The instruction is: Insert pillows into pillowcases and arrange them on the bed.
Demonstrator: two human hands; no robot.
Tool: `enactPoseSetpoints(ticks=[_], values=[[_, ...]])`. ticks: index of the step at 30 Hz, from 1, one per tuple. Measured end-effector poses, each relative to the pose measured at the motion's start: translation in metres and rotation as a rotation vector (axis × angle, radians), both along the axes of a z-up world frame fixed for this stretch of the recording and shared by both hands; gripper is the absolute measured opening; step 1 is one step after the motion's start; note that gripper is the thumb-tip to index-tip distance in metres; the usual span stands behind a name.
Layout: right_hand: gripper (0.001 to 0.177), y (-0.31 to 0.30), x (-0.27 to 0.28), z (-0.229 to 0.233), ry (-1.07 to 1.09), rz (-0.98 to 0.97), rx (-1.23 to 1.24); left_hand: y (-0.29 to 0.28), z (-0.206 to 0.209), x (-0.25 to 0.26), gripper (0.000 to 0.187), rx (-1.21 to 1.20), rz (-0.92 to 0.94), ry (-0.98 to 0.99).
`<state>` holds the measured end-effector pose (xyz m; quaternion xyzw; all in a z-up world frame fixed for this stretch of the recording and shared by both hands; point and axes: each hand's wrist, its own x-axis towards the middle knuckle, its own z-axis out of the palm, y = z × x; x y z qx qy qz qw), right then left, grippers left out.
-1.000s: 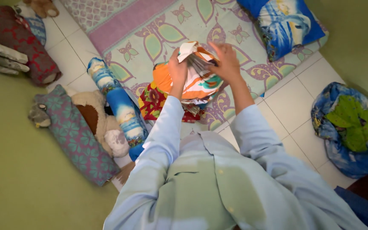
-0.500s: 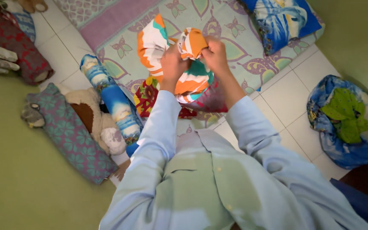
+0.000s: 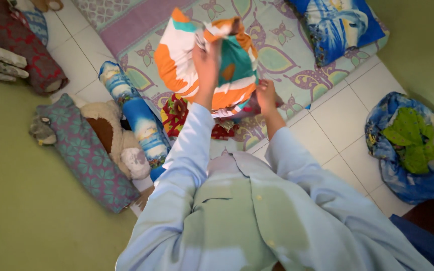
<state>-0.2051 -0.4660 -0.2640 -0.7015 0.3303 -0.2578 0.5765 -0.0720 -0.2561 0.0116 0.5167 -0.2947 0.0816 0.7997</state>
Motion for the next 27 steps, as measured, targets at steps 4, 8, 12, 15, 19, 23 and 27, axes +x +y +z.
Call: enactPoseSetpoints(ticks=[4, 8, 12, 15, 19, 23, 27], values=[[0.054, 0.023, 0.003, 0.105, 0.033, 0.094, 1.013, -0.008, -0.022, 0.017, 0.030, -0.315, -0.240, 0.276], [0.067, 0.062, 0.010, 0.167, 0.032, 0.318, 0.778, 0.001, -0.003, 0.009, 0.036, -0.128, -0.203, 0.466], [0.103, 0.108, 0.002, 0.229, -0.017, 0.495, 0.347, 0.000, -0.011, 0.024, 0.024, -0.216, -0.325, 0.433], [0.077, 0.104, 0.039, 0.194, -0.404, 0.339, 0.127, -0.003, -0.008, 0.010, 0.028, 0.021, -0.391, 0.521], [0.039, 0.083, 0.049, 0.207, -0.325, 0.130, 0.387, 0.023, 0.001, 0.001, 0.022, 0.099, -0.592, 0.389], [0.032, 0.084, 0.047, 0.195, -0.302, 0.075, 0.621, 0.090, -0.005, 0.007, 0.082, 1.004, 0.384, -0.064], [0.030, 0.061, 0.047, 0.127, -0.513, 0.099, 0.792, 0.173, -0.182, 0.003, 0.139, 1.221, 0.387, 0.415]])
